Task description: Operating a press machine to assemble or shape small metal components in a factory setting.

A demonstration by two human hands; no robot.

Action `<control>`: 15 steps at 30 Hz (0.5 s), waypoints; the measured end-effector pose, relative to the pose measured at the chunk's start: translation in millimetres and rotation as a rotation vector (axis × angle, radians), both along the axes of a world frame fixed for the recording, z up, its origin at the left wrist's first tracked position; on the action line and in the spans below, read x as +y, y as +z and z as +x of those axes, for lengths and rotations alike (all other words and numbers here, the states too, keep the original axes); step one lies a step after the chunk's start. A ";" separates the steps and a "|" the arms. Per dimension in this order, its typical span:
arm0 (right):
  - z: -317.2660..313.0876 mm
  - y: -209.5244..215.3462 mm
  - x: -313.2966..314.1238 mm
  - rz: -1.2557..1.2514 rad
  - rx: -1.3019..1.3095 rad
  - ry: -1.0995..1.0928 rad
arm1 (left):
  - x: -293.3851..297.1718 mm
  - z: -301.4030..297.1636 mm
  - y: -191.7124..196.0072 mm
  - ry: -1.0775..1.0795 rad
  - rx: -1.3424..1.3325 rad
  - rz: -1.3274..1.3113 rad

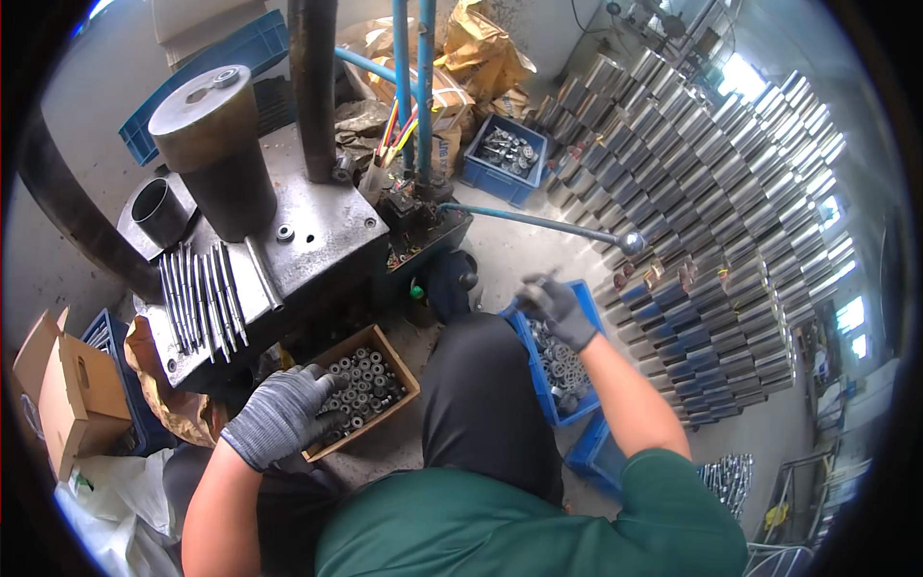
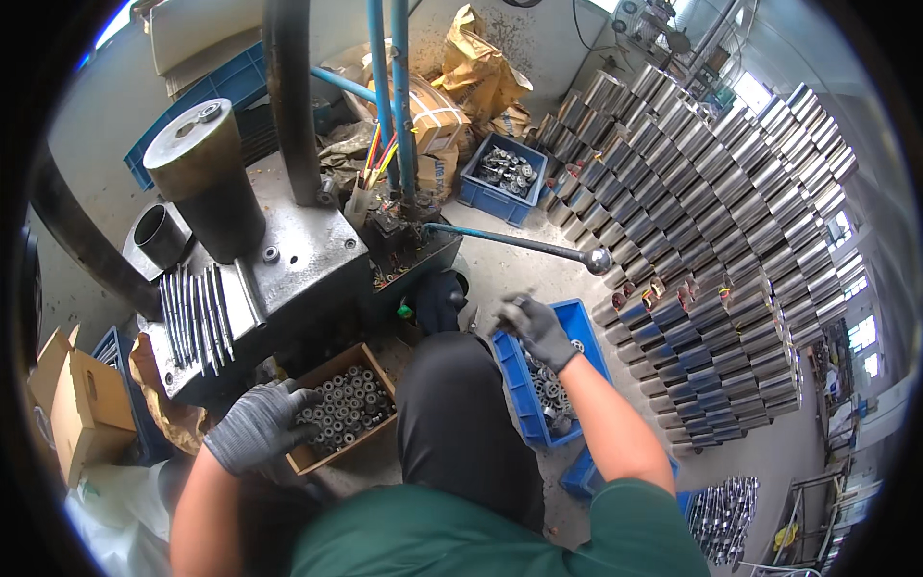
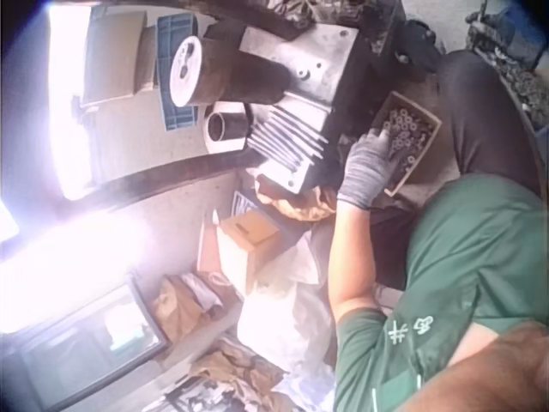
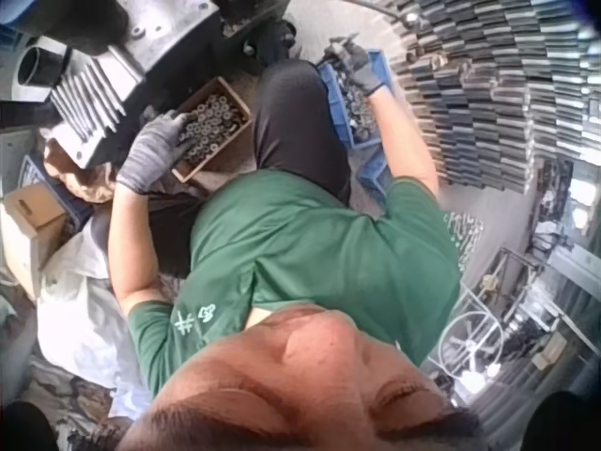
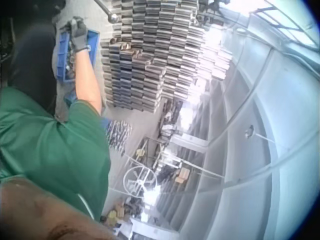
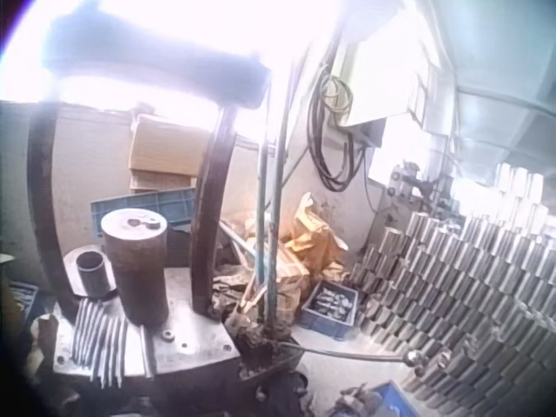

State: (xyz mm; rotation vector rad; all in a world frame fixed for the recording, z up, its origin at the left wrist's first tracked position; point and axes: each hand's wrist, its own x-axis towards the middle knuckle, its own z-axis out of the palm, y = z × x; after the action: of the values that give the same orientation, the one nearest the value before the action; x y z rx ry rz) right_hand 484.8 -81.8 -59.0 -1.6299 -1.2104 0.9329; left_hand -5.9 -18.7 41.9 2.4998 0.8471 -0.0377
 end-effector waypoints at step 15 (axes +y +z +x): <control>161.6 -208.6 -240.6 -0.095 0.679 -1.511 | 3.8 5.2 -38.3 -0.001 0.103 -0.029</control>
State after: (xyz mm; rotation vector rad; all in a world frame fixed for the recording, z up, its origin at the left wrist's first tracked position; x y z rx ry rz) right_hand 646.4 -322.3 -267.6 -1.5234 0.5866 0.4004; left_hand -0.7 -14.8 3.6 2.4892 0.8804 -0.1797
